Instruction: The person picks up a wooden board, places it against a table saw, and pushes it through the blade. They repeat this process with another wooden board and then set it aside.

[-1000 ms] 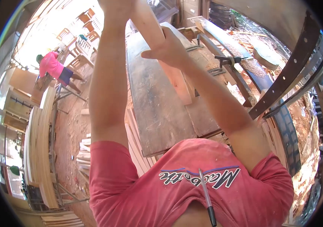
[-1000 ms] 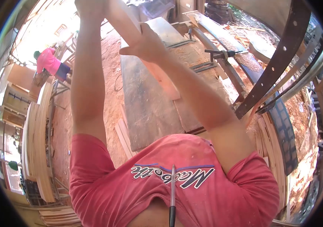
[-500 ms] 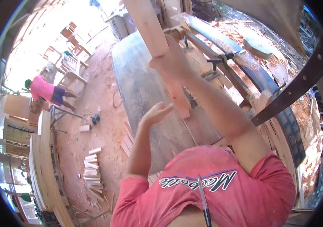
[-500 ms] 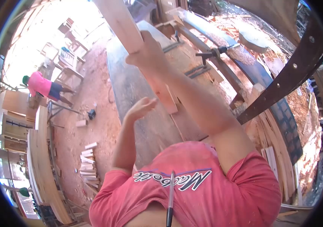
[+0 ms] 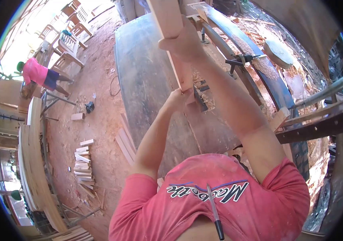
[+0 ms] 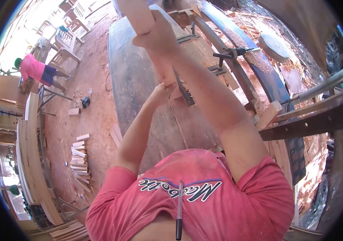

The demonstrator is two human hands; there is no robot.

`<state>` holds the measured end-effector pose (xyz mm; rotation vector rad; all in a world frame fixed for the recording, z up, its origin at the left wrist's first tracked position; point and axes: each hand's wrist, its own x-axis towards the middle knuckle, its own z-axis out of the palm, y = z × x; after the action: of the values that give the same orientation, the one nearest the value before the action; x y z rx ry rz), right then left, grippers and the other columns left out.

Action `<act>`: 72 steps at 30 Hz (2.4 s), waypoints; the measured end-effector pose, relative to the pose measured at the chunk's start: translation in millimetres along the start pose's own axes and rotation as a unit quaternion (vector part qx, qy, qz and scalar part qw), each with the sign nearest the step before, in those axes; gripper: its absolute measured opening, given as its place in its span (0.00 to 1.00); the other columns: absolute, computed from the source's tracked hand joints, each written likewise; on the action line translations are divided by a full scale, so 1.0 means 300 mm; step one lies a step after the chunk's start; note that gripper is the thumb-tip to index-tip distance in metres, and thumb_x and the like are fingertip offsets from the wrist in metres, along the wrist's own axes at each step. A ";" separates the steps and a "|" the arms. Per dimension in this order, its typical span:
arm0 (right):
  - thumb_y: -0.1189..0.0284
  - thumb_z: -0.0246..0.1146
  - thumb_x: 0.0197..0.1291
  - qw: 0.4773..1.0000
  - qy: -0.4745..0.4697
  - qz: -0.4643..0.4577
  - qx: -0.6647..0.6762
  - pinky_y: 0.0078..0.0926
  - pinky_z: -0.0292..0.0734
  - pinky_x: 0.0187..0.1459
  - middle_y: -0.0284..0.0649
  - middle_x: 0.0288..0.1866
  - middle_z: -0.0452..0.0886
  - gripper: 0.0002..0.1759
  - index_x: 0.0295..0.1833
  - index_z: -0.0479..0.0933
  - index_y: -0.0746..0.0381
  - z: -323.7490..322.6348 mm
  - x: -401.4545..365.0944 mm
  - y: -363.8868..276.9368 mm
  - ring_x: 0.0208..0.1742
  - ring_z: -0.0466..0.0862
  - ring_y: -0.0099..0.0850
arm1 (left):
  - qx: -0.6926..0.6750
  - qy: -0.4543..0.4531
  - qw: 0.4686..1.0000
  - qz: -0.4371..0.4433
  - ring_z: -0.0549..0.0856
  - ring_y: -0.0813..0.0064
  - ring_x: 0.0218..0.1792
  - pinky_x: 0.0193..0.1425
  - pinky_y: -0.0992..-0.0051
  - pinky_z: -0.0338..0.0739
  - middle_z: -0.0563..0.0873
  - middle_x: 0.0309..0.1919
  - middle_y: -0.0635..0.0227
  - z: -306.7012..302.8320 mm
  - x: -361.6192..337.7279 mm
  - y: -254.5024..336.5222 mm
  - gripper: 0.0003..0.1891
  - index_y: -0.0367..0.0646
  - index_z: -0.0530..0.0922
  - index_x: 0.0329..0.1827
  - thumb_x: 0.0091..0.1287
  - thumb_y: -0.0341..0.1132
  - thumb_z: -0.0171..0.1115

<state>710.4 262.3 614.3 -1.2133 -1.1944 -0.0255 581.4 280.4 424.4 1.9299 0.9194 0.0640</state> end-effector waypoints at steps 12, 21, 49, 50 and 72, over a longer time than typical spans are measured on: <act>0.69 0.78 0.44 0.987 -0.081 0.109 0.084 0.24 0.77 0.41 0.31 0.37 0.81 0.24 0.47 0.79 0.66 -0.028 -0.017 0.047 0.39 0.81 0.22 | -0.112 -0.077 0.990 -0.039 0.86 0.63 0.59 0.63 0.63 0.77 0.89 0.53 0.53 0.005 0.051 -0.029 0.39 0.35 0.79 0.66 0.76 0.67 0.53; 0.74 0.72 0.45 0.987 -0.052 0.133 0.069 0.23 0.74 0.36 0.27 0.32 0.78 0.20 0.45 0.77 0.64 0.001 -0.091 0.136 0.33 0.76 0.19 | -0.199 0.050 0.976 0.076 0.87 0.64 0.44 0.53 0.65 0.80 0.88 0.39 0.54 0.090 0.087 -0.075 0.43 0.30 0.81 0.53 0.72 0.72 0.54; 0.71 0.73 0.48 0.997 -0.028 0.056 0.055 0.27 0.79 0.38 0.33 0.34 0.84 0.18 0.43 0.79 0.67 0.076 0.005 0.294 0.35 0.83 0.23 | -0.214 0.054 0.973 0.072 0.86 0.65 0.40 0.49 0.64 0.80 0.86 0.32 0.57 -0.001 0.255 -0.086 0.46 0.32 0.82 0.45 0.69 0.78 0.51; 0.71 0.74 0.49 0.998 -0.038 0.052 0.029 0.27 0.79 0.38 0.34 0.35 0.85 0.18 0.43 0.80 0.67 0.073 0.012 0.290 0.36 0.83 0.23 | -0.208 0.027 0.976 0.060 0.83 0.71 0.42 0.51 0.68 0.78 0.86 0.38 0.63 -0.008 0.264 -0.091 0.42 0.33 0.81 0.53 0.73 0.73 0.51; 0.78 0.67 0.46 0.988 -0.024 0.098 0.113 0.20 0.71 0.34 0.27 0.34 0.77 0.20 0.50 0.79 0.65 0.109 0.064 0.279 0.33 0.76 0.18 | -0.240 0.072 0.965 0.074 0.76 0.74 0.34 0.42 0.69 0.75 0.80 0.30 0.69 -0.037 0.299 -0.064 0.32 0.37 0.81 0.44 0.77 0.64 0.55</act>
<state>745.1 331.9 565.5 -1.1297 -1.0831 0.2802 630.2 349.3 386.6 1.5476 0.7657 0.4777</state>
